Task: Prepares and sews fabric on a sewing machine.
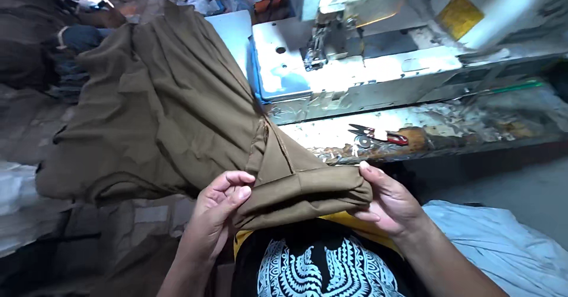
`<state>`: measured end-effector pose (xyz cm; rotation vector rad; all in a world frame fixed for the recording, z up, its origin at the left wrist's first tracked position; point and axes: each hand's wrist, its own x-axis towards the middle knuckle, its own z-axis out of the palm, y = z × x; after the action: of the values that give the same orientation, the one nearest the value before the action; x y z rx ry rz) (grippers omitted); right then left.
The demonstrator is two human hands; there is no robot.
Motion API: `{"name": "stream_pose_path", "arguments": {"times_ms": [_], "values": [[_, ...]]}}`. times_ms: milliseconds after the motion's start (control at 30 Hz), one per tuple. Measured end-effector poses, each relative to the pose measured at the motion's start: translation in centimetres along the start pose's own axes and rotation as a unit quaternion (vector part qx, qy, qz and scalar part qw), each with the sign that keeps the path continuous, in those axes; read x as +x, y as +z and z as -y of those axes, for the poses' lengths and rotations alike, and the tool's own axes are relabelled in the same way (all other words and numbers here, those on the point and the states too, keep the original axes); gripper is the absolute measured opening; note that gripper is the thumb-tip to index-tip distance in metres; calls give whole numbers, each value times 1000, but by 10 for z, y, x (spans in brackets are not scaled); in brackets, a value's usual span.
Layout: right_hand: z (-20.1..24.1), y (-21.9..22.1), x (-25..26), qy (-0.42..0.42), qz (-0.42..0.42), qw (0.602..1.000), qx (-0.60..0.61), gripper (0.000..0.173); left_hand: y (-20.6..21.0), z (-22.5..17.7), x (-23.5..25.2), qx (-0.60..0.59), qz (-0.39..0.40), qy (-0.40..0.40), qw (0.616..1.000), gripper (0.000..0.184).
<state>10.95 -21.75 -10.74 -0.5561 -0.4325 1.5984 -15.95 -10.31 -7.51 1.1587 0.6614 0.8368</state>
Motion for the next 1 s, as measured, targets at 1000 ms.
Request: {"name": "stream_pose_path", "arguments": {"times_ms": [1000], "values": [[38,19,89,-234,-108,924,-281,32,75,-40,292,611,133,383,680,34]]}}
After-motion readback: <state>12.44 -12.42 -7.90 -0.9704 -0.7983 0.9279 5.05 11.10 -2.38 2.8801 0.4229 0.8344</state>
